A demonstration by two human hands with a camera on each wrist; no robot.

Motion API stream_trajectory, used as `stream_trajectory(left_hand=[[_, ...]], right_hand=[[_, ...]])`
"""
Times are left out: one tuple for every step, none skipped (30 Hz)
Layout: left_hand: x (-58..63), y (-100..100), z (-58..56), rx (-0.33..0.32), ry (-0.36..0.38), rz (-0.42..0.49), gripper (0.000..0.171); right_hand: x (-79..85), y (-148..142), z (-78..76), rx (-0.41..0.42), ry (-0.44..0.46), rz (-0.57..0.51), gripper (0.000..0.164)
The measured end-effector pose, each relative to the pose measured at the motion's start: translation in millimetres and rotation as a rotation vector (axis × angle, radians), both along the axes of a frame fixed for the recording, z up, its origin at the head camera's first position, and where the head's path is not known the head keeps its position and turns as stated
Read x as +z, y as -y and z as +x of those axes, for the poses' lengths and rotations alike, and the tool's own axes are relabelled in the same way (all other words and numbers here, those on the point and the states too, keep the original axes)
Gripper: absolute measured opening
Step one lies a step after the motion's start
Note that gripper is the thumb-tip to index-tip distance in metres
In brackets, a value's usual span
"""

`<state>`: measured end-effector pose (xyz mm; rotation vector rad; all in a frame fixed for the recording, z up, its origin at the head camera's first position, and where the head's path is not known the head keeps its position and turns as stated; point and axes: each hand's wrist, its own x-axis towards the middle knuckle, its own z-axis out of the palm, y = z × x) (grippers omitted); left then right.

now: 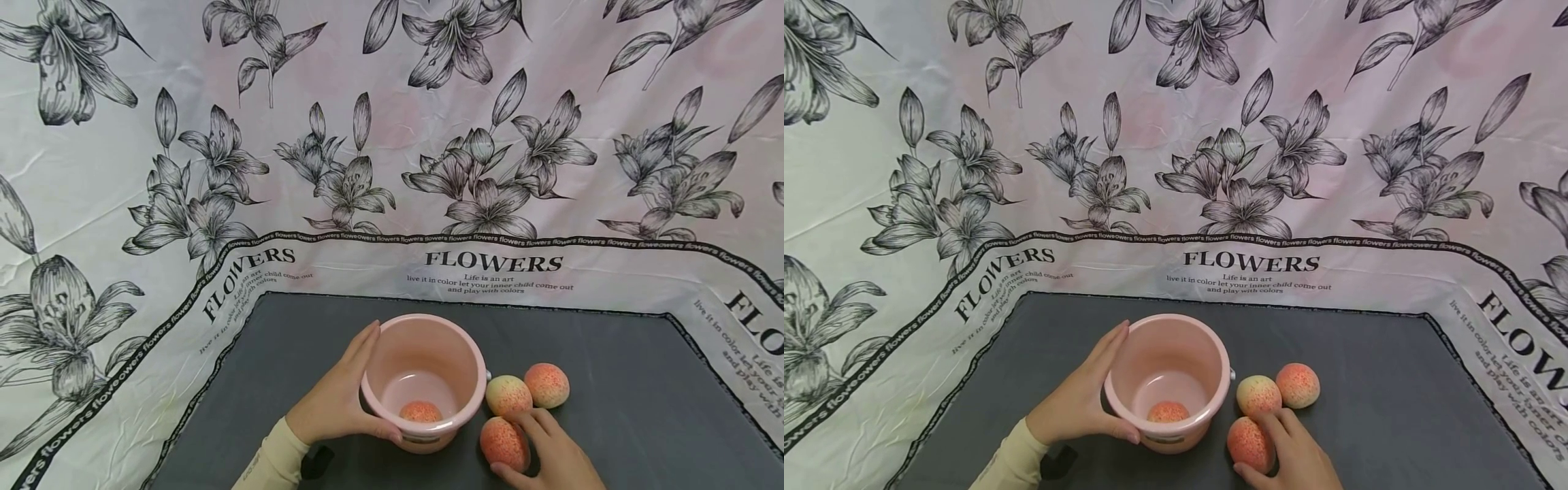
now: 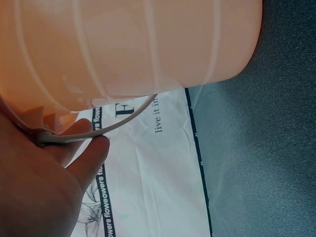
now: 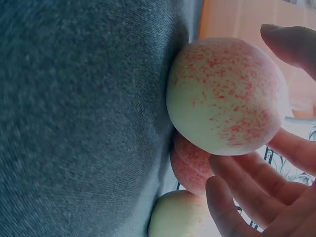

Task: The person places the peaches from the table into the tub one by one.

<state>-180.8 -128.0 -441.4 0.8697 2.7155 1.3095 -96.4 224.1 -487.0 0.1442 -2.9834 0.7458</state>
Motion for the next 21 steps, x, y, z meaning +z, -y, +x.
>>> stream_trajectory(left_hand=[[-0.3, 0.1, 0.0, 0.001, 0.0, 0.0, 0.151], [-0.5, 0.2, -0.1, 0.002, -0.001, -0.001, 0.151], [-0.6, 0.4, 0.1, 0.002, -0.001, -0.002, 0.151], [-0.7, 0.6, 0.2, 0.003, -0.001, -0.003, 0.152], [-0.8, 0.6, 0.2, 0.004, -0.001, -0.003, 0.152], [-0.9, 0.7, 0.2, 0.005, -0.001, -0.003, 0.152], [-1.0, 0.7, 0.2, 0.006, -0.002, -0.004, 0.152], [-1.0, 0.6, 0.1, 0.007, -0.002, -0.003, 0.152], [-1.1, 0.6, 0.1, 0.008, -0.002, -0.003, 0.152], [-1.1, 0.5, 0.1, 0.009, -0.002, -0.003, 0.152], [-1.1, 0.4, 0.0, 0.009, -0.002, -0.003, 0.152], [-1.1, 0.3, 0.0, 0.009, -0.003, -0.004, 0.152], [-0.9, 0.2, 0.0, 0.009, -0.004, -0.004, 0.152], [-0.7, 0.0, -0.1, 0.009, -0.006, -0.005, 0.152], [-0.5, -0.1, -0.1, 0.008, -0.007, -0.005, 0.152], [-0.3, -0.1, -0.1, 0.006, -0.009, -0.006, 0.151], [0.1, -0.2, 0.0, 0.005, -0.01, -0.006, 0.151], [0.4, -0.2, 0.2, 0.004, -0.011, -0.008, 0.151], [0.7, -0.1, 0.3, 0.004, -0.013, -0.009, 0.151], [0.9, -0.1, 0.4, 0.003, -0.013, -0.011, 0.151], [1.1, 0.0, 0.7, 0.003, -0.013, -0.012, 0.151]], right_hand=[[-0.3, 0.5, 0.3, 0.001, -0.004, 0.001, 0.08], [-0.5, 1.0, 0.7, 0.0, -0.001, -0.003, 0.081], [-0.8, 1.4, 0.8, 0.0, 0.0, -0.005, 0.081], [-0.8, 2.0, 0.6, -0.002, 0.009, -0.007, 0.082], [-0.5, 2.6, 0.5, -0.005, 0.02, -0.011, 0.083], [-0.6, 3.2, 0.4, -0.008, 0.029, -0.012, 0.083], [-0.8, 3.8, 0.4, -0.013, 0.038, -0.014, 0.084], [-1.3, 4.4, 0.2, -0.017, 0.042, -0.015, 0.084], [-1.9, 5.1, 0.3, -0.02, 0.043, -0.017, 0.084], [-2.4, 5.8, 0.4, -0.023, 0.046, -0.02, 0.084], [-3.2, 6.5, 0.6, -0.026, 0.044, -0.026, 0.084], [-4.0, 7.1, 1.0, -0.029, 0.035, -0.034, 0.083], [-4.8, 7.6, 1.3, -0.029, 0.022, -0.043, 0.082], [-5.6, 8.0, 1.6, -0.027, 0.006, -0.052, 0.081], [-6.3, 8.3, 1.9, -0.025, -0.012, -0.059, 0.081], [-7.0, 8.5, 2.2, -0.022, -0.031, -0.064, 0.08], [-7.5, 8.5, 2.6, -0.019, -0.053, -0.067, 0.079], [-7.9, 8.5, 3.0, -0.016, -0.073, -0.069, 0.078], [-8.3, 8.3, 3.2, -0.011, -0.089, -0.066, 0.078], [-8.6, 8.0, 3.5, -0.009, -0.107, -0.064, 0.077], [-8.8, 7.6, 3.8, -0.006, -0.129, -0.062, 0.077]])
